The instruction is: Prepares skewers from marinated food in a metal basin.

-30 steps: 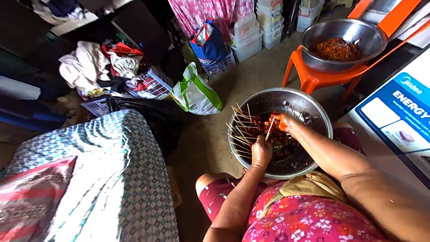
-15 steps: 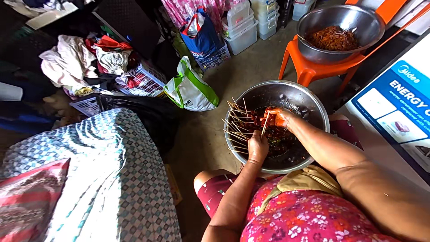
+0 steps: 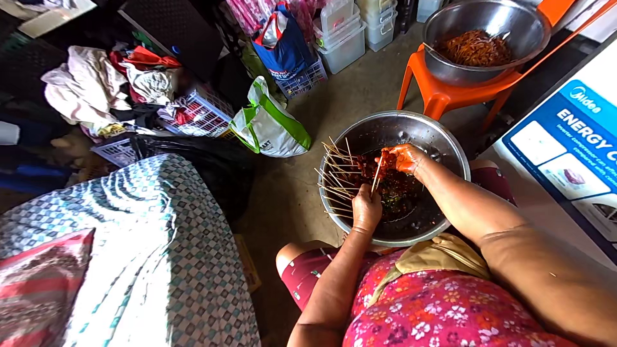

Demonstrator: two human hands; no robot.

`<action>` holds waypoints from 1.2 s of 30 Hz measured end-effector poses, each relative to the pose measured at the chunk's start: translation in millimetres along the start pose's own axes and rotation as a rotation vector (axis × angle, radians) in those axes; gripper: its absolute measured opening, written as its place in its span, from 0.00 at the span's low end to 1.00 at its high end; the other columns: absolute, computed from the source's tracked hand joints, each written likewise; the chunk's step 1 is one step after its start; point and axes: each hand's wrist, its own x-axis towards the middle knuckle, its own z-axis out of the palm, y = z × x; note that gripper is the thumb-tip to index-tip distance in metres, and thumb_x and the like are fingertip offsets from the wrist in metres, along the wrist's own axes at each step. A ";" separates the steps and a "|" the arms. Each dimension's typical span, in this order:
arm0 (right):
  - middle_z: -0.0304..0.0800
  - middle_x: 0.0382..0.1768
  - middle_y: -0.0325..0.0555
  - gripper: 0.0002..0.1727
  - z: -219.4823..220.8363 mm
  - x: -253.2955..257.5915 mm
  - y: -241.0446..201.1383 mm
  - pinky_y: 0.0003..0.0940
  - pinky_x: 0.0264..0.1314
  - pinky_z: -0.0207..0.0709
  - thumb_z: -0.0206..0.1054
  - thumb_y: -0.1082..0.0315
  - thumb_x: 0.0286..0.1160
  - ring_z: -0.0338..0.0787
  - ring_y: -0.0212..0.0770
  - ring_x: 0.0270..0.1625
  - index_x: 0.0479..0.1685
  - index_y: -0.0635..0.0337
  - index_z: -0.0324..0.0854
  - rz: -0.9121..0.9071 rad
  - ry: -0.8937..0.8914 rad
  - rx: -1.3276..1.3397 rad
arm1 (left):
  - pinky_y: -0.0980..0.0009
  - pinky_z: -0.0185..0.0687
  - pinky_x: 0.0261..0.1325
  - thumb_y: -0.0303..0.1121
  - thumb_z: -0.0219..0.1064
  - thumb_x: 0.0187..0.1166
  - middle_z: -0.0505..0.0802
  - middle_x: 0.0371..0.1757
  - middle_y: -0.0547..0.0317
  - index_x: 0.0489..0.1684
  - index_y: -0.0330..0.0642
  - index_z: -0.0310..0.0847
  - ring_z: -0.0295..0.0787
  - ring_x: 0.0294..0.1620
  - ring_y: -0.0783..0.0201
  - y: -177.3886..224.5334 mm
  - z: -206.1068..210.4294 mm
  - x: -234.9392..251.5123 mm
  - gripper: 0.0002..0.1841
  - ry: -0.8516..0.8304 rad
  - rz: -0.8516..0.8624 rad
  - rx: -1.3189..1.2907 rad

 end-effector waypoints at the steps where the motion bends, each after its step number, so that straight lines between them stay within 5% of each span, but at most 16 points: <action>1: 0.85 0.38 0.49 0.15 2.0 -2.9 -2.5 0.40 0.47 0.89 0.43 0.68 0.89 0.91 0.44 0.37 0.57 0.66 0.74 0.006 -0.008 -0.018 | 0.60 0.84 0.47 0.29 0.59 0.83 0.90 0.34 0.49 0.50 0.31 0.85 0.88 0.35 0.60 0.2 -0.2 -0.1 0.11 0.000 0.004 -0.003; 5: 0.82 0.32 0.45 0.07 4.8 -4.1 -0.6 0.39 0.47 0.88 0.52 0.72 0.88 0.88 0.41 0.33 0.49 0.64 0.74 -0.048 0.010 -0.102 | 0.60 0.84 0.47 0.29 0.59 0.83 0.91 0.34 0.49 0.51 0.31 0.84 0.88 0.35 0.60 0.2 -0.2 -0.5 0.11 -0.003 0.011 -0.013; 8: 0.83 0.35 0.46 0.08 9.6 -4.9 7.5 0.39 0.45 0.90 0.55 0.74 0.88 0.89 0.41 0.33 0.58 0.67 0.73 -0.116 0.080 -0.095 | 0.60 0.84 0.47 0.29 0.59 0.83 0.90 0.34 0.50 0.51 0.31 0.85 0.88 0.35 0.60 0.5 -0.3 -0.7 0.11 0.001 -0.006 -0.010; 17: 0.81 0.37 0.48 0.09 23.6 -9.1 18.6 0.40 0.46 0.87 0.52 0.70 0.91 0.87 0.42 0.36 0.58 0.65 0.72 -0.023 0.158 -0.077 | 0.50 0.86 0.52 0.31 0.59 0.84 0.94 0.37 0.45 0.54 0.33 0.86 0.94 0.42 0.49 9.8 0.7 -7.7 0.13 0.038 -0.037 0.159; 36: 0.81 0.41 0.50 0.12 21.8 -11.7 16.3 0.43 0.45 0.87 0.51 0.71 0.91 0.87 0.44 0.37 0.66 0.66 0.69 0.027 0.077 -0.173 | 0.56 0.84 0.53 0.29 0.58 0.84 0.92 0.36 0.46 0.49 0.30 0.85 0.91 0.41 0.54 7.2 -2.4 -1.5 0.11 -0.020 -0.071 0.091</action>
